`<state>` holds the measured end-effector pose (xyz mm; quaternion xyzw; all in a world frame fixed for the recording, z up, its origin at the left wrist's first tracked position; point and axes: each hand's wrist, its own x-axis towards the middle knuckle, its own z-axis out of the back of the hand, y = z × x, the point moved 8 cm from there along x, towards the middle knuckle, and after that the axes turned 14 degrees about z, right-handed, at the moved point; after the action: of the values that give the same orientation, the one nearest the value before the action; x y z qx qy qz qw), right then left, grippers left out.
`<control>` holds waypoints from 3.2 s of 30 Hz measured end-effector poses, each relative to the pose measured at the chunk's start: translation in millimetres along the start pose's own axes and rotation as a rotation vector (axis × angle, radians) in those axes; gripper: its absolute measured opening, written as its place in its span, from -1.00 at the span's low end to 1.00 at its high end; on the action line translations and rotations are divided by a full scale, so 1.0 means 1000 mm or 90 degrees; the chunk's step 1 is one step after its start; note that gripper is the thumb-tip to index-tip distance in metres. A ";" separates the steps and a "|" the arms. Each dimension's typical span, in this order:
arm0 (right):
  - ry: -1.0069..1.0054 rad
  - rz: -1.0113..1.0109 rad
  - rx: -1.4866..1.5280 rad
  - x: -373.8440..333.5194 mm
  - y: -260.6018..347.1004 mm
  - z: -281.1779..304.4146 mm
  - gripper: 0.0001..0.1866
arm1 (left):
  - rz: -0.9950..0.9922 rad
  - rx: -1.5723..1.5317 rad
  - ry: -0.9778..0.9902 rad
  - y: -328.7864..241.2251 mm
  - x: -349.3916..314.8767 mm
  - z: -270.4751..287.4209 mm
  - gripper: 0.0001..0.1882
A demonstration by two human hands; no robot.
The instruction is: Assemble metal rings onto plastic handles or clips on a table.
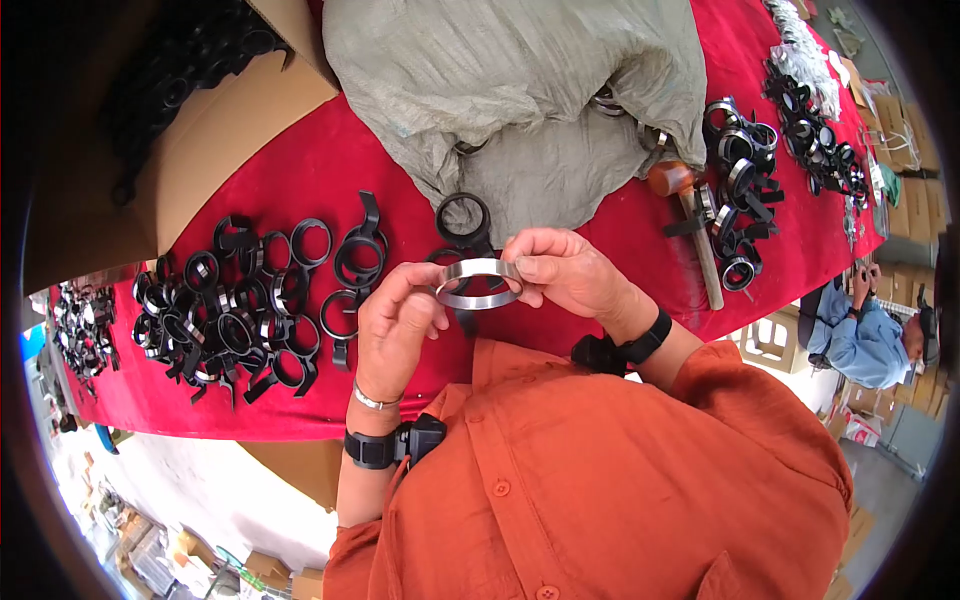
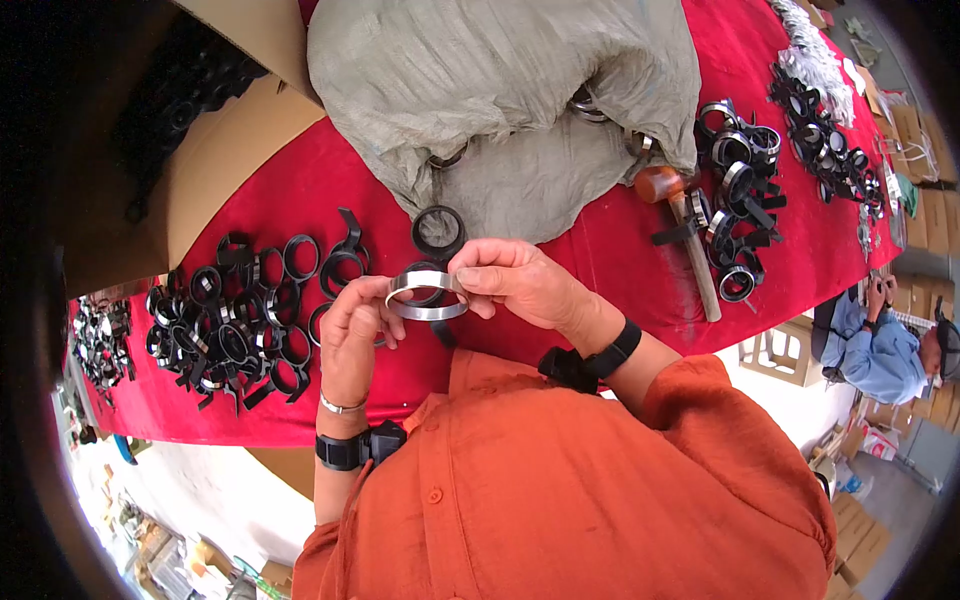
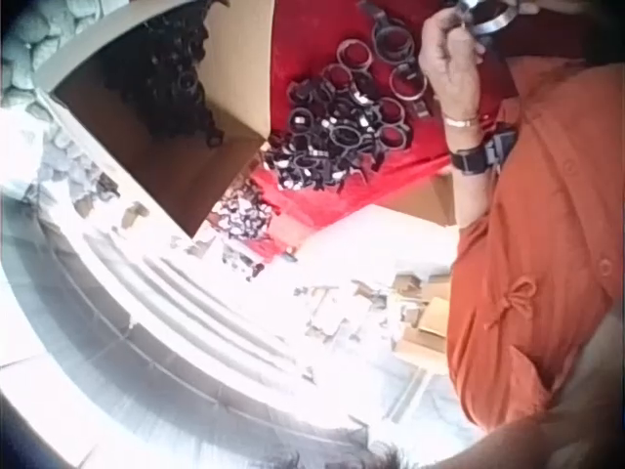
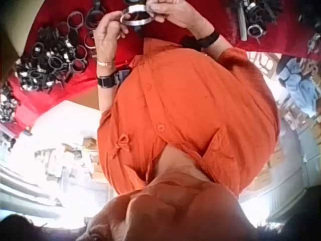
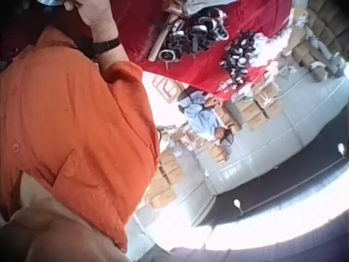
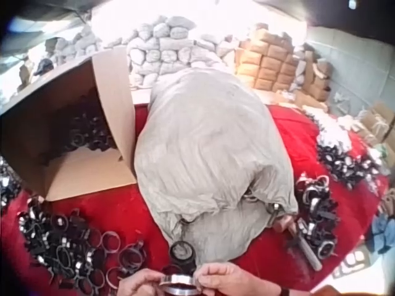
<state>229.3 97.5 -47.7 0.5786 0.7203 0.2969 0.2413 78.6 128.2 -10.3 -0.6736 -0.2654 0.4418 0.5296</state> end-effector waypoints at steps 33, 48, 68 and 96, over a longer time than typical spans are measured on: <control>0.015 -0.099 -0.030 -0.020 -0.018 -0.035 -0.81 | 0.136 -0.421 -0.004 0.036 -0.054 0.003 -0.78; -0.022 -0.157 -0.005 -0.026 -0.040 -0.018 -0.77 | 0.146 -0.175 -0.078 0.004 -0.059 -0.001 -0.82; 0.001 -0.145 -0.040 -0.026 -0.021 -0.020 -0.87 | 0.186 -0.178 -0.070 0.034 -0.045 0.006 -0.80; 0.529 0.316 -0.923 -0.024 0.004 -0.083 -0.96 | 0.395 -0.130 0.126 0.057 -0.015 0.012 -0.72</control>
<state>180.0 62.7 13.7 0.2675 0.2364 0.9133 0.1960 55.0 104.8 -60.7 -0.8114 -0.0383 0.4857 0.3229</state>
